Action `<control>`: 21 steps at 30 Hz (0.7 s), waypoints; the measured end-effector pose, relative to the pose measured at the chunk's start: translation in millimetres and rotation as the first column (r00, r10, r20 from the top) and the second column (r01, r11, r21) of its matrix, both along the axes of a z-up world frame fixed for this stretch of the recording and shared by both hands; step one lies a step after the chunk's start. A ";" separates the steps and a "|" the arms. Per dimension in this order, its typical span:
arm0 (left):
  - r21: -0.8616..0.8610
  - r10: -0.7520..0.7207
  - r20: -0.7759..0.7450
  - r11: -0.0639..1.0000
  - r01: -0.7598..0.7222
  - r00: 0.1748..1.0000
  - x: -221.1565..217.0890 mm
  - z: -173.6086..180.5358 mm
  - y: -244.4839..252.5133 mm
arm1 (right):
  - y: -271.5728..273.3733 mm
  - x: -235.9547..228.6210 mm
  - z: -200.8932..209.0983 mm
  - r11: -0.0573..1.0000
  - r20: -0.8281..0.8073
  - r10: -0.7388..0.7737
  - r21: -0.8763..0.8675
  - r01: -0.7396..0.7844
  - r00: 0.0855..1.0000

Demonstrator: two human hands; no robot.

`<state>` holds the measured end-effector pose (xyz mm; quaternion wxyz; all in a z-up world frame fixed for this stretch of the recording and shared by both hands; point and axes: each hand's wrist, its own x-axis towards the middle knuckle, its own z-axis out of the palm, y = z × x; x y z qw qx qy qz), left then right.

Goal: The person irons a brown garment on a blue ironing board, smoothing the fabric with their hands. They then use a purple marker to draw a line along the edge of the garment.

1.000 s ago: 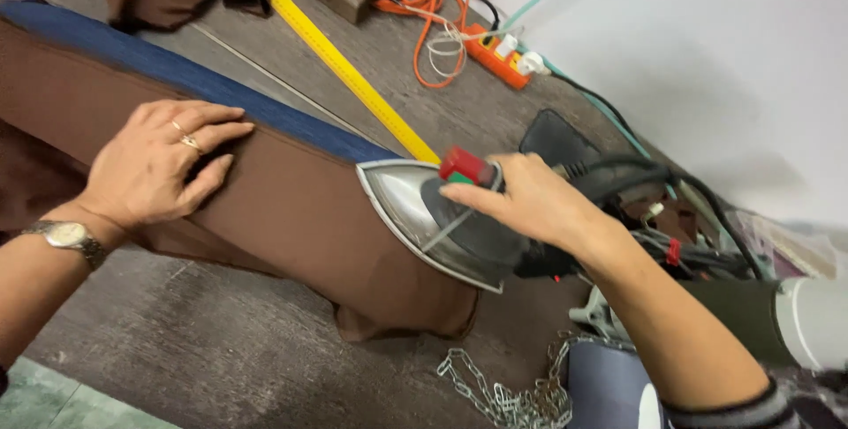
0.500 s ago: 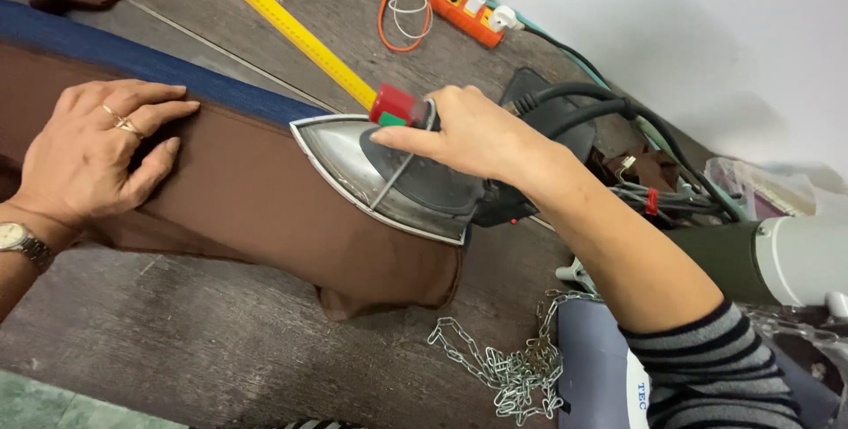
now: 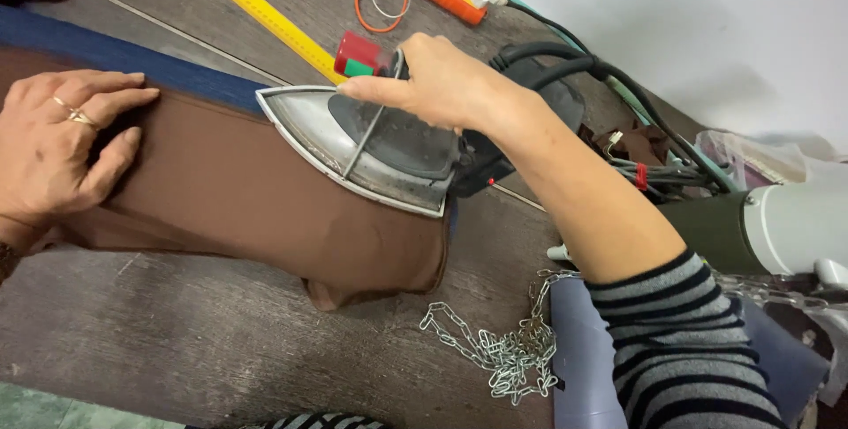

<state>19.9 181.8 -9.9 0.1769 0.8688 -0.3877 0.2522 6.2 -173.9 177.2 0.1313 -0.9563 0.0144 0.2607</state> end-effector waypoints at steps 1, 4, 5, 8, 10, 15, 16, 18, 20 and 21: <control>-0.001 -0.003 -0.001 1.000 0.003 1.000 1.1 -1.2 0.1 | -2.1 1.9 -2.0 1.000 -0.001 -0.003 -0.001 0.003 1.000; -0.078 -0.082 -0.010 0.994 0.081 0.997 3.9 -4.1 -0.2 | -8.9 9.0 -5.1 0.999 0.015 0.045 -0.029 -0.045 0.999; -0.078 -0.070 -0.022 0.995 0.068 0.997 3.5 -5.1 -0.4 | -11.4 10.9 -5.5 0.999 0.019 0.039 -0.013 -0.039 0.999; -0.093 -0.073 -0.043 0.993 0.069 0.996 3.2 -7.1 -0.2 | -20.1 15.8 -8.0 0.999 0.029 0.000 0.050 -0.002 1.000; -0.110 -0.087 -0.052 0.991 0.081 0.995 1.6 -7.0 -1.1 | -27.5 19.2 -10.2 0.995 0.034 -0.032 0.095 0.029 0.999; -0.172 -0.111 -0.192 0.982 0.078 0.975 -4.2 -7.8 -0.9 | -50.5 21.8 -15.2 0.973 0.034 -0.122 0.200 0.113 0.992; -0.173 -0.110 -0.191 0.982 0.077 0.975 -3.9 -5.2 -1.9 | -57.9 21.5 -17.3 0.974 0.034 -0.121 0.199 0.112 0.992; -0.179 -0.153 -0.212 0.977 0.116 0.965 -3.8 -0.3 -4.0 | -72.7 20.8 -21.8 0.962 0.026 -0.133 0.243 0.123 0.991; -0.197 -0.142 -0.241 0.976 0.094 0.960 -4.9 -5.9 -2.9 | -89.2 21.2 -30.5 0.967 0.038 -0.188 0.182 0.178 0.981; -0.212 -0.131 -0.270 0.974 0.074 0.954 -5.8 -8.7 -2.1 | -97.2 21.4 -34.7 0.964 0.054 -0.243 0.123 0.235 0.969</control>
